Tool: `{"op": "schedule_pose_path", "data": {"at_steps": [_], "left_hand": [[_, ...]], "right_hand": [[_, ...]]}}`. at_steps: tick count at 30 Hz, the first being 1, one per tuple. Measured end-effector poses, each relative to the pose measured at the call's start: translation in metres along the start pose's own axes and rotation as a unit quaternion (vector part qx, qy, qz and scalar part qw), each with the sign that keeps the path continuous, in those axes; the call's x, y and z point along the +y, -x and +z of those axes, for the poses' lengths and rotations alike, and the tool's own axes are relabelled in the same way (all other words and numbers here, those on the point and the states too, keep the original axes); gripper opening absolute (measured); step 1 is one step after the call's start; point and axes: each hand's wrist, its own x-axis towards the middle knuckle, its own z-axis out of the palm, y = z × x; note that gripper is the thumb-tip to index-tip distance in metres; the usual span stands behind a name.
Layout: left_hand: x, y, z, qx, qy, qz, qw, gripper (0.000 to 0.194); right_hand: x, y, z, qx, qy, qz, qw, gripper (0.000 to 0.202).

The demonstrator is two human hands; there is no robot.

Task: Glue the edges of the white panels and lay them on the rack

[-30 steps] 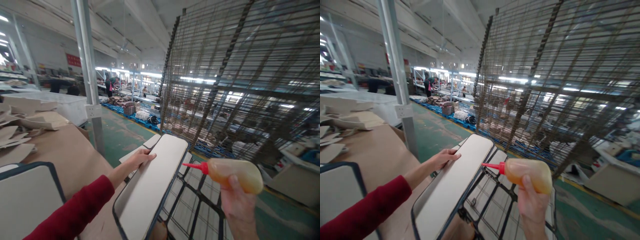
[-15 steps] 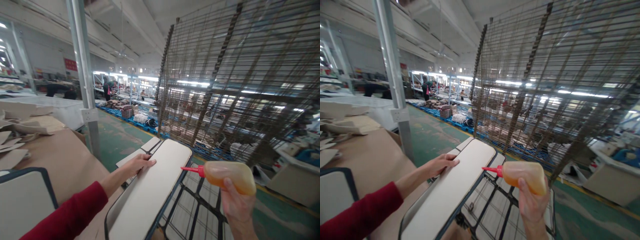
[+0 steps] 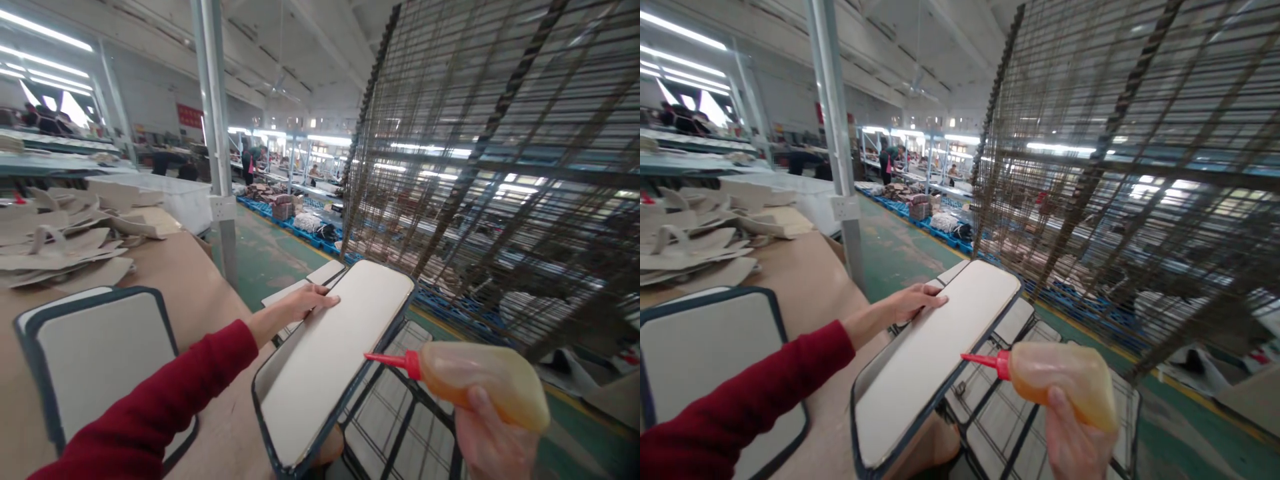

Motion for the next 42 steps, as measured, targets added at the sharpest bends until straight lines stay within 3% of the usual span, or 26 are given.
{"op": "schedule_pose_path", "data": {"at_steps": [5,9,13,19,21,25,27,29,33,42], "left_hand": [[0.001,-0.001,-0.004,0.005,0.001,-0.006,1.000,0.054],[0.000,-0.003,-0.008,0.007,-0.006,-0.003,1.000,0.054],[0.000,-0.006,-0.010,0.008,0.001,0.011,1.000,0.050],[0.006,-0.005,-0.016,0.036,-0.001,0.018,0.999,0.050],[0.006,-0.002,-0.017,0.052,-0.010,0.027,0.998,0.051],[0.002,0.010,-0.018,0.039,-0.043,0.067,0.996,0.054],[-0.001,0.017,-0.019,0.017,-0.055,0.078,0.995,0.053],[-0.003,0.023,-0.020,-0.005,-0.064,0.078,0.995,0.051],[-0.003,0.034,-0.019,-0.042,-0.091,0.075,0.992,0.047],[0.000,0.039,-0.008,-0.107,-0.114,0.091,0.983,0.050]], "right_hand": [[0.005,0.017,-0.007,-0.012,0.071,-0.002,0.997,0.039],[0.008,0.026,-0.007,-0.036,0.025,0.037,0.998,0.038],[0.014,0.035,-0.008,-0.078,-0.041,0.064,0.994,0.049],[0.021,0.082,-0.007,-0.109,-0.030,0.168,0.979,0.064],[0.021,0.088,-0.005,-0.092,-0.048,0.173,0.979,0.059],[0.007,0.053,0.004,0.001,-0.124,0.154,0.980,0.040],[-0.010,0.020,0.010,0.091,-0.145,0.127,0.977,0.053],[-0.027,-0.011,0.015,0.123,-0.162,0.074,0.976,0.056],[-0.044,-0.051,0.013,0.128,-0.144,-0.031,0.981,0.041],[-0.038,-0.078,-0.005,0.082,-0.125,-0.070,0.986,0.039]]}}
